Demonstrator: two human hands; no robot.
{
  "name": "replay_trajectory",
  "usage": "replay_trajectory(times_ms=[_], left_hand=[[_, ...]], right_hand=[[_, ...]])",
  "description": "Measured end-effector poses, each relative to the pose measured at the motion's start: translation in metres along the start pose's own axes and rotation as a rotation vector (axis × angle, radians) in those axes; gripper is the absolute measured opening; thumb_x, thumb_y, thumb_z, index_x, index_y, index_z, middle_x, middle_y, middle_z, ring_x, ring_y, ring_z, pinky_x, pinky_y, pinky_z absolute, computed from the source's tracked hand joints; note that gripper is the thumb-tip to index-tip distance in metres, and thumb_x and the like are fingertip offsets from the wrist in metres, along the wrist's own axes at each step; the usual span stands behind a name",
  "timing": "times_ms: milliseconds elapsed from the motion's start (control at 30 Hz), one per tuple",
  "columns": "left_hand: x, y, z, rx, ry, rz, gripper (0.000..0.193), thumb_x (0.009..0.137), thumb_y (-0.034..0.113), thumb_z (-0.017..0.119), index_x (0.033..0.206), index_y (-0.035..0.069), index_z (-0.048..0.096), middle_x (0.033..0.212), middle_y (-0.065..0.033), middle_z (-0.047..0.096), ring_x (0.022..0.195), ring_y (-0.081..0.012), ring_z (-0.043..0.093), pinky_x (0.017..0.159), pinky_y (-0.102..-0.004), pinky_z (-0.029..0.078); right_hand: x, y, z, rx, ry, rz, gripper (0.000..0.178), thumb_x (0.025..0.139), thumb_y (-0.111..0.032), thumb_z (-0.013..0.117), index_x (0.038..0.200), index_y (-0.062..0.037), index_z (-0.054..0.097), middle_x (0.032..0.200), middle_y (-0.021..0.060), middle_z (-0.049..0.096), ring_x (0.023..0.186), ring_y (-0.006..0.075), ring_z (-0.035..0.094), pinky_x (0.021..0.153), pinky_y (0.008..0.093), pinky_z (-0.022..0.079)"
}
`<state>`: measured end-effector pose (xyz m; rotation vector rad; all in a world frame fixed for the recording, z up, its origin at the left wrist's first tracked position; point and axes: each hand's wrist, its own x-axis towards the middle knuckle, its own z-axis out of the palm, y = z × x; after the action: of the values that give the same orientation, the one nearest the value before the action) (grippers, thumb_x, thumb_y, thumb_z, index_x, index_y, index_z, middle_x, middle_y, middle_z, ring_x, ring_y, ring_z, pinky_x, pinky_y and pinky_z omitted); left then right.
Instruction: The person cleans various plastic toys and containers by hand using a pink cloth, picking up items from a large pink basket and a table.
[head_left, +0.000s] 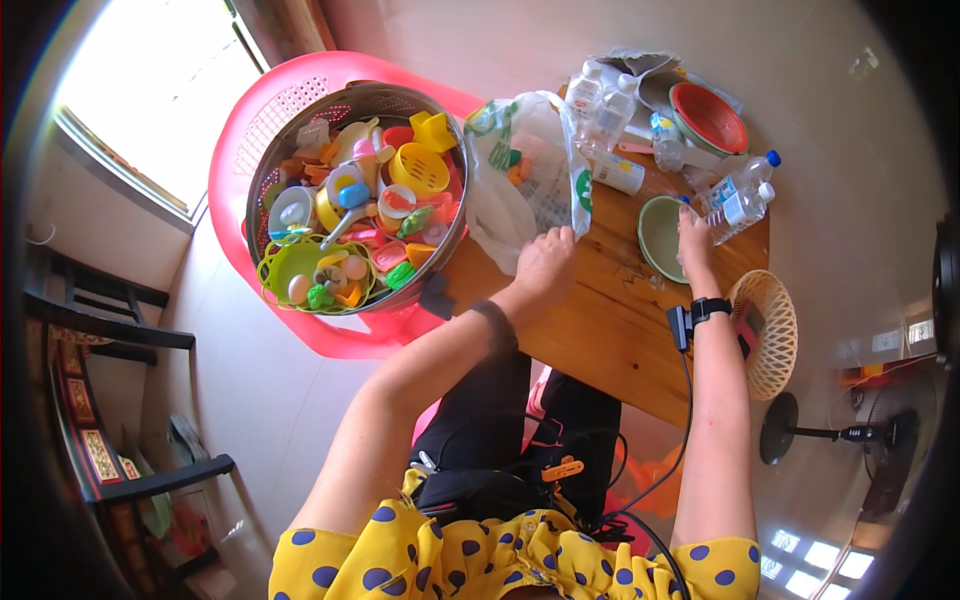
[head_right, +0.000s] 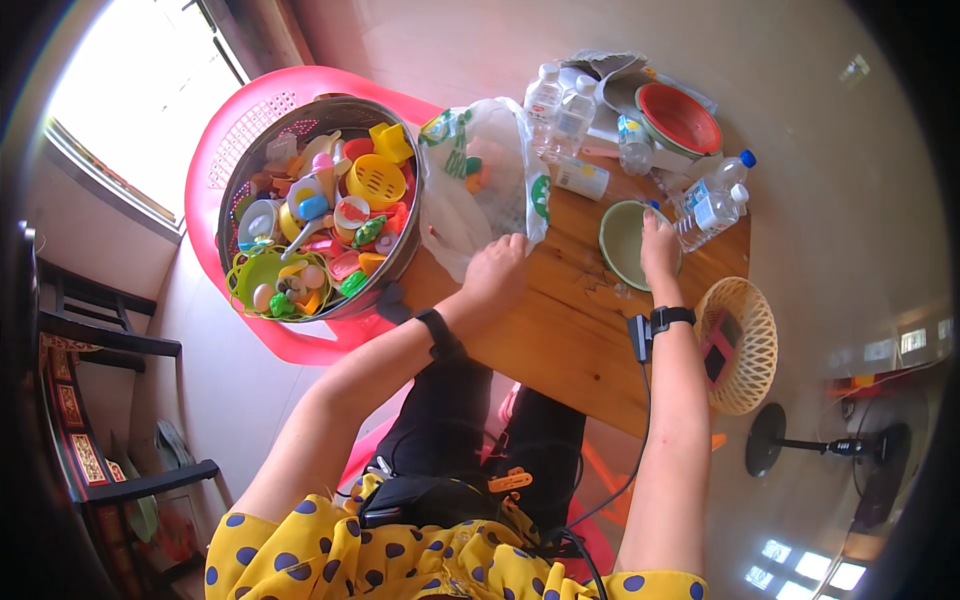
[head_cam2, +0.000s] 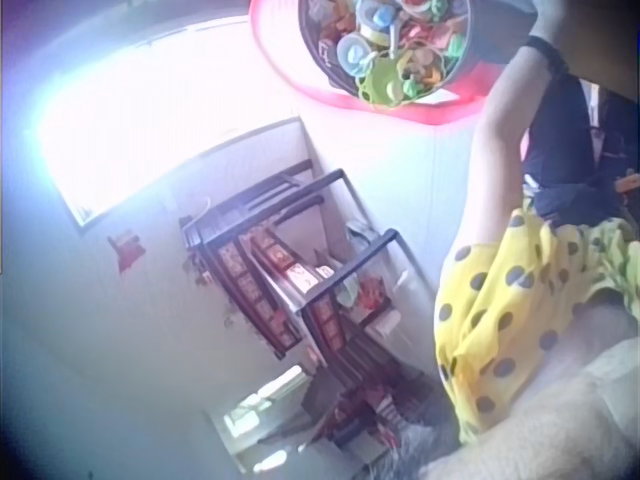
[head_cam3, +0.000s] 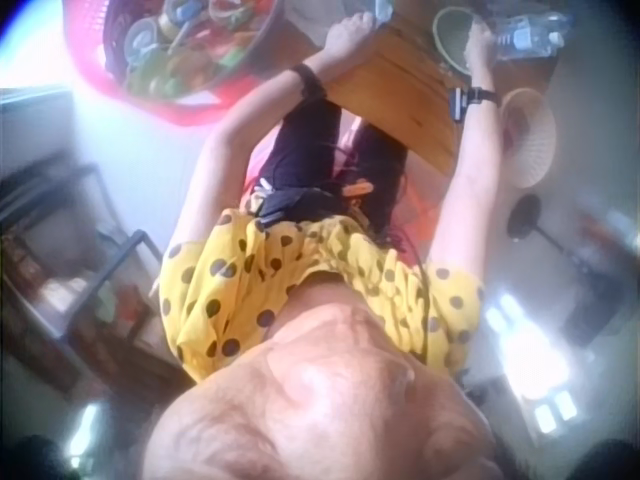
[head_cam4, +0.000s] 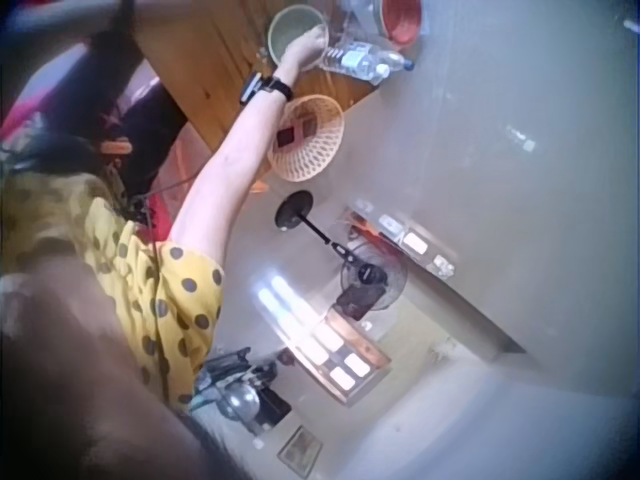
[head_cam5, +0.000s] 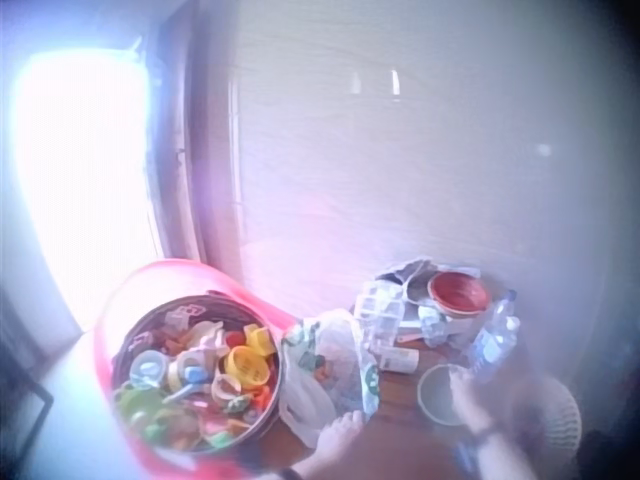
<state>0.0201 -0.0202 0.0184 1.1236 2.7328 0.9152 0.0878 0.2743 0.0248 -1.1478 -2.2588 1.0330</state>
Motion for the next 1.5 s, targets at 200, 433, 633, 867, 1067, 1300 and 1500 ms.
replay_trajectory(times_ms=[200, 433, 633, 867, 1067, 1300, 1500], left_hand=[[-0.015, 0.021, -0.005, -0.088, -0.117, 0.041, 0.020, 0.088, 0.003, 0.051, 0.108, 0.001, 0.049, 0.104, -0.0228, 0.063, 0.096, -0.0416, 0.066, 0.080, -0.0490, 0.055], [-0.050, 0.051, 0.006, -0.103, -0.266, 0.177, 0.019, 0.089, 0.005, 0.051, 0.107, 0.001, 0.049, 0.098, -0.0229, 0.065, 0.090, -0.0407, 0.068, 0.077, -0.0466, 0.055], [-0.101, 0.063, 0.020, -0.167, -0.458, 0.290, 0.024, 0.086, 0.005, 0.054, 0.108, -0.003, 0.052, 0.098, -0.0241, 0.065, 0.090, -0.0400, 0.069, 0.077, -0.0444, 0.056], [-0.112, 0.068, -0.038, 0.223, -0.497, 0.496, 0.015, 0.083, 0.010, 0.061, 0.093, -0.001, 0.065, 0.091, -0.0187, 0.070, 0.087, -0.0310, 0.072, 0.074, -0.0395, 0.058], [-0.067, 0.039, -0.031, 0.041, -0.363, 0.389, 0.016, 0.082, 0.007, 0.060, 0.095, -0.003, 0.063, 0.085, -0.0190, 0.068, 0.081, -0.0363, 0.070, 0.069, -0.0423, 0.056], [-0.020, -0.001, -0.002, -0.176, 0.070, 0.128, 0.026, 0.086, 0.017, 0.069, 0.091, -0.007, 0.059, 0.087, -0.0314, 0.065, 0.087, -0.0437, 0.066, 0.078, -0.0491, 0.053], [-0.009, -0.014, 0.001, 0.026, -0.006, 0.144, 0.041, 0.087, 0.037, 0.070, 0.103, 0.000, 0.064, 0.097, -0.0220, 0.068, 0.097, -0.0407, 0.065, 0.088, -0.0464, 0.051]], right_hand=[[0.014, 0.025, 0.001, -0.144, 0.031, -0.225, 0.042, 0.096, -0.041, 0.062, 0.104, -0.0003, 0.065, 0.096, 0.0201, 0.067, 0.088, 0.0354, 0.065, 0.080, 0.0436, 0.050], [-0.010, 0.025, -0.013, -0.125, 0.088, -0.332, 0.041, 0.091, -0.022, 0.072, 0.121, 0.0003, 0.056, 0.122, 0.0205, 0.053, 0.112, 0.0301, 0.055, 0.094, 0.0400, 0.046], [-0.103, -0.075, -0.028, 0.416, -0.268, -0.336, 0.030, 0.089, -0.011, 0.068, 0.116, -0.0014, 0.059, 0.100, 0.0087, 0.063, 0.084, 0.0167, 0.063, 0.072, 0.0295, 0.053], [-0.172, -0.067, 0.016, 0.819, -0.639, 0.212, 0.028, 0.093, -0.011, 0.065, 0.118, 0.0001, 0.059, 0.102, 0.0067, 0.065, 0.083, 0.0153, 0.066, 0.069, 0.0306, 0.056], [-0.189, -0.040, 0.041, 0.783, -0.518, 0.378, 0.021, 0.092, -0.010, 0.059, 0.111, -0.0005, 0.060, 0.087, 0.0059, 0.063, 0.067, 0.0142, 0.062, 0.055, 0.0284, 0.049], [-0.186, -0.017, 0.052, 0.853, -0.573, 0.348, 0.023, 0.091, -0.004, 0.053, 0.113, -0.0004, 0.058, 0.087, 0.0069, 0.062, 0.070, 0.0182, 0.065, 0.062, 0.0308, 0.056], [-0.190, -0.020, 0.049, 0.807, -0.634, 0.291, 0.028, 0.092, -0.004, 0.052, 0.119, 0.0007, 0.056, 0.094, 0.0061, 0.062, 0.081, 0.0167, 0.065, 0.072, 0.0317, 0.057]])
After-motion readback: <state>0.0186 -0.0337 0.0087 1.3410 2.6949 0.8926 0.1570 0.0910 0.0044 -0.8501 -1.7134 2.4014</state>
